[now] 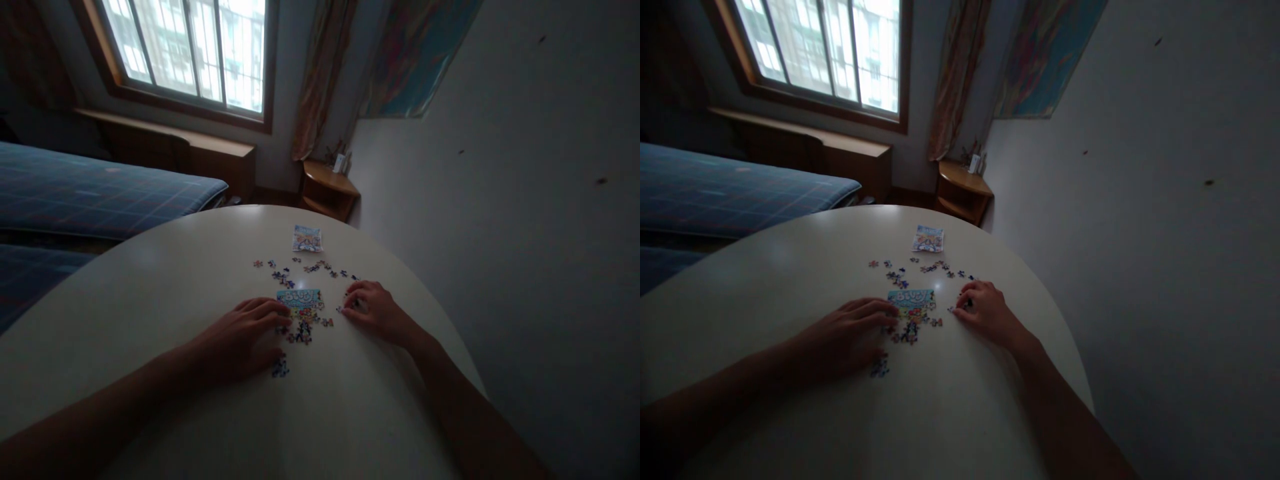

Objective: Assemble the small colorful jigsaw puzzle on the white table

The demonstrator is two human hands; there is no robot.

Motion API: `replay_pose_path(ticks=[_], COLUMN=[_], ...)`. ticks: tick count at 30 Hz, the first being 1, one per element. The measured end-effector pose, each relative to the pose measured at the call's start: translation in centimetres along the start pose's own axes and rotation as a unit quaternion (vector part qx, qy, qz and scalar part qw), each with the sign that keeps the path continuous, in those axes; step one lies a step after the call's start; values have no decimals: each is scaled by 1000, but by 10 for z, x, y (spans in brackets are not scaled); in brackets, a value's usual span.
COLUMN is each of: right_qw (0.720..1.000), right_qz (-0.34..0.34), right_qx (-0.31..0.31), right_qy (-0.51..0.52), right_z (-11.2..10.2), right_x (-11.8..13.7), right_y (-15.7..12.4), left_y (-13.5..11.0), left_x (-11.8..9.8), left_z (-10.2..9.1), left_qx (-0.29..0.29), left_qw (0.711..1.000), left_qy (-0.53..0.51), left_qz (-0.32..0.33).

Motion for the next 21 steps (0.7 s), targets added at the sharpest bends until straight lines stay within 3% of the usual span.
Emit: replay_pose_path(ticks=[7,15,21], right_qw=[997,1000,995], right_qz=[-3,-2,-59], right_qx=[-80,-19,-78], right_qy=[-13,-24,36], right_z=[16,29,24], right_x=[-6,2,-1], right_y=[10,17,17], left_y=[-1,1,2], left_x=[8,12,11], left_z=[8,11,10], left_qx=[-14,-38,-44], left_qw=[999,997,995], left_qy=[44,50,58], left_qz=[-21,-45,-62])
Point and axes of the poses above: each hand's wrist, its own y-axis towards the middle knuckle, its own z-axis out of the palm, x = y × z, the point moved 3 cm from there along y, towards the middle knuckle, and after that the axes turned 7 degrees about -z, right-handed, at the moved point
